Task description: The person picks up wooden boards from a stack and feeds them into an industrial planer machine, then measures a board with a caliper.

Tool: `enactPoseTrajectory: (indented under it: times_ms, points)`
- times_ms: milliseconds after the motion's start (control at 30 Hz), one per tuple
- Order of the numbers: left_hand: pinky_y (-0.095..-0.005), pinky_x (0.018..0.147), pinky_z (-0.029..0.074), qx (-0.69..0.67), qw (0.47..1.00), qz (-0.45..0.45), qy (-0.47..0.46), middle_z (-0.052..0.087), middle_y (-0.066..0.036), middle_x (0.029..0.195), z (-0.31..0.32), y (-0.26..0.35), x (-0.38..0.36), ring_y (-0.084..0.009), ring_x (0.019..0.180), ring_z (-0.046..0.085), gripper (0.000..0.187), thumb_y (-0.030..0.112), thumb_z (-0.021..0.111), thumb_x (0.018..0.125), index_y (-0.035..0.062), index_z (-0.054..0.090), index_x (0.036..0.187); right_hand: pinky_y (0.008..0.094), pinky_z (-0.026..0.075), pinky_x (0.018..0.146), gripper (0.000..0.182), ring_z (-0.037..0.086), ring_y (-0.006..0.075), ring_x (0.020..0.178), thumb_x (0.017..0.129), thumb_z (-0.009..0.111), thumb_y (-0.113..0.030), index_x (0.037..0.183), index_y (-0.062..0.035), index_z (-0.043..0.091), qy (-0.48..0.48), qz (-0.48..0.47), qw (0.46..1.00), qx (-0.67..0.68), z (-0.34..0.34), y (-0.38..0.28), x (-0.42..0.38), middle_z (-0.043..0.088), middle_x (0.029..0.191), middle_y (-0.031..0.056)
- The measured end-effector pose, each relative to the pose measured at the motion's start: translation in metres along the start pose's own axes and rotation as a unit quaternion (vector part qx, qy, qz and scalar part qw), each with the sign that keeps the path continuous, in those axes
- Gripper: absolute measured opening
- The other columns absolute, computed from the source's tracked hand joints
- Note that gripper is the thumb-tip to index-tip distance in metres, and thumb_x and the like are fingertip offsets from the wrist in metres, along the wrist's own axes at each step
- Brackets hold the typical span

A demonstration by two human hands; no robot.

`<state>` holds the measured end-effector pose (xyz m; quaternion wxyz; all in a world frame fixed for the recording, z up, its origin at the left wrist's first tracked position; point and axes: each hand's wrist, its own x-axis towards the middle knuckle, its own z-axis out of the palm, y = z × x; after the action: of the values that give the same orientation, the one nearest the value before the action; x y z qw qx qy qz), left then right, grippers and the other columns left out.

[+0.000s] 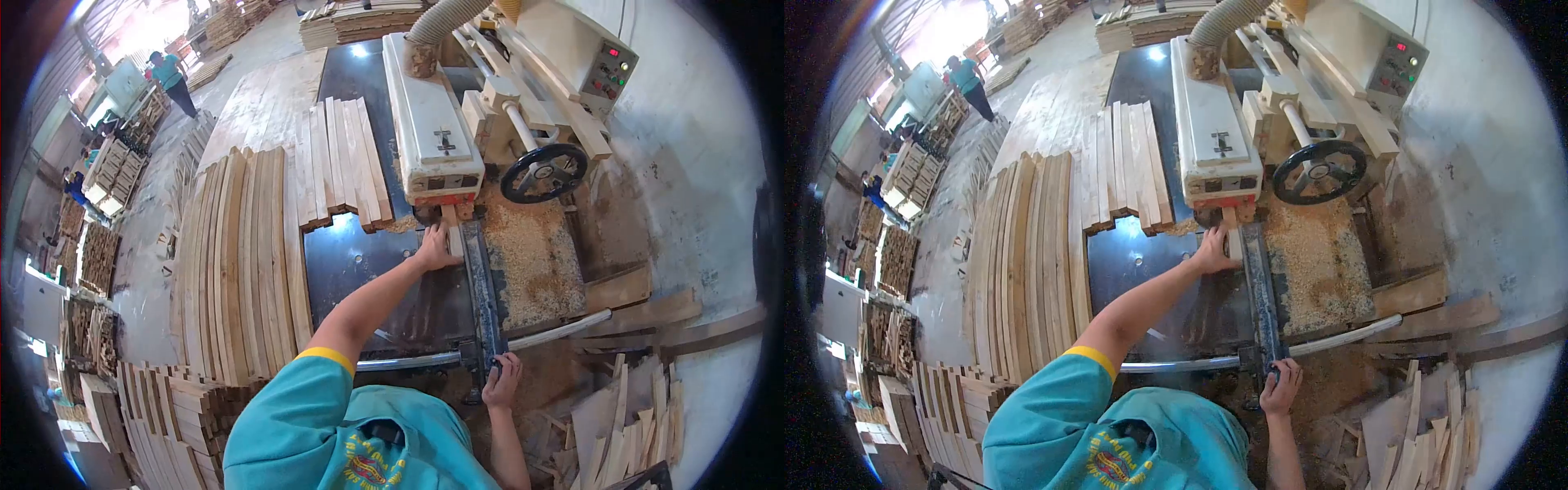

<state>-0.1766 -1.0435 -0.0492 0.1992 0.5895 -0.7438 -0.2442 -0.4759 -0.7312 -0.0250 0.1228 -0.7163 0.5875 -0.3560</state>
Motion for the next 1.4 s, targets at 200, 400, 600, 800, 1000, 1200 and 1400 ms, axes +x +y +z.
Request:
enactPoseTrajectory:
  times_ms: [200, 400, 600, 800, 1000, 1200, 1400]
  points:
    - [-0.0597, 0.123, 0.027, -0.039, 0.999, -0.028, 0.012, 0.039, -0.031, 0.160, -0.020, 0.014, -0.044, -0.0458, 0.149, 0.036, 0.136, 0.073, 0.082, 0.074, -0.0037, 0.018, 0.165, 0.0537, 0.040, 0.102, 0.035, 0.054, 0.0394, 0.114, 0.113, 0.043, -0.036, 0.119, -0.0063, 0.061, 0.010, -0.009, 1.000, -0.019, 0.002, 0.000, -0.003, 0.057, 0.122, 0.0178]
    - [-0.0446, 0.110, 0.049, -0.242, 0.967, 0.040, -0.063, 0.071, -0.019, 0.129, -0.061, 0.031, -0.169, -0.0345, 0.125, 0.064, 0.054, 0.034, 0.080, 0.092, -0.0010, 0.067, 0.131, 0.0538, 0.040, 0.104, 0.034, 0.055, 0.0389, 0.116, 0.113, 0.045, -0.035, 0.119, -0.0057, 0.061, 0.011, 0.005, 1.000, -0.024, 0.004, 0.001, -0.006, 0.058, 0.122, 0.0179]
    - [-0.0494, 0.109, 0.045, 0.049, 0.998, -0.035, 0.005, 0.069, -0.015, 0.120, -0.077, -0.015, -0.306, -0.0358, 0.126, 0.058, 0.044, 0.019, 0.079, 0.081, 0.0042, 0.071, 0.121, 0.0523, 0.042, 0.103, 0.033, 0.056, 0.0399, 0.115, 0.113, 0.046, -0.033, 0.119, -0.0051, 0.062, 0.013, -0.019, 1.000, 0.007, 0.008, -0.023, 0.007, 0.060, 0.123, 0.0185]
    - [-0.0499, 0.114, 0.041, 0.103, 0.993, -0.016, 0.064, 0.061, -0.010, 0.132, -0.065, -0.033, -0.339, -0.0357, 0.130, 0.052, 0.038, 0.014, 0.073, 0.089, 0.0086, 0.072, 0.126, 0.0519, 0.042, 0.102, 0.032, 0.056, 0.0392, 0.114, 0.113, 0.046, -0.032, 0.121, -0.0046, 0.059, 0.029, -0.016, 0.999, -0.022, 0.008, -0.009, -0.008, 0.060, 0.124, 0.0180]
    - [-0.0480, 0.110, 0.042, 0.102, 0.993, 0.039, 0.036, 0.062, -0.010, 0.124, -0.069, -0.050, -0.327, -0.0333, 0.126, 0.054, 0.030, 0.016, 0.068, 0.095, 0.0107, 0.067, 0.125, 0.0523, 0.041, 0.104, 0.028, 0.053, 0.0376, 0.117, 0.111, 0.051, -0.030, 0.122, -0.0047, 0.058, 0.007, 0.004, 0.999, -0.044, 0.010, -0.007, -0.010, 0.058, 0.124, 0.0159]
    - [-0.0472, 0.112, 0.038, 0.063, 0.991, 0.102, 0.052, 0.064, -0.011, 0.114, -0.067, -0.053, -0.316, -0.0317, 0.118, 0.059, 0.020, 0.017, 0.063, 0.098, 0.0102, 0.066, 0.116, 0.0529, 0.038, 0.108, 0.024, 0.053, 0.0369, 0.121, 0.105, 0.060, -0.023, 0.122, -0.0058, 0.059, -0.002, 0.025, 0.992, -0.127, 0.006, -0.025, 0.002, 0.057, 0.126, 0.0156]
    - [-0.0451, 0.103, 0.044, -0.012, 0.982, 0.186, 0.003, 0.065, -0.011, 0.114, -0.067, -0.029, -0.301, -0.0311, 0.117, 0.061, 0.028, 0.012, 0.070, 0.093, 0.0091, 0.065, 0.121, 0.0452, 0.051, 0.096, 0.018, 0.064, 0.0345, 0.110, 0.101, 0.065, -0.016, 0.115, -0.0037, 0.067, -0.107, 0.065, 0.984, 0.129, 0.004, -0.113, 0.062, 0.066, 0.115, 0.0151]
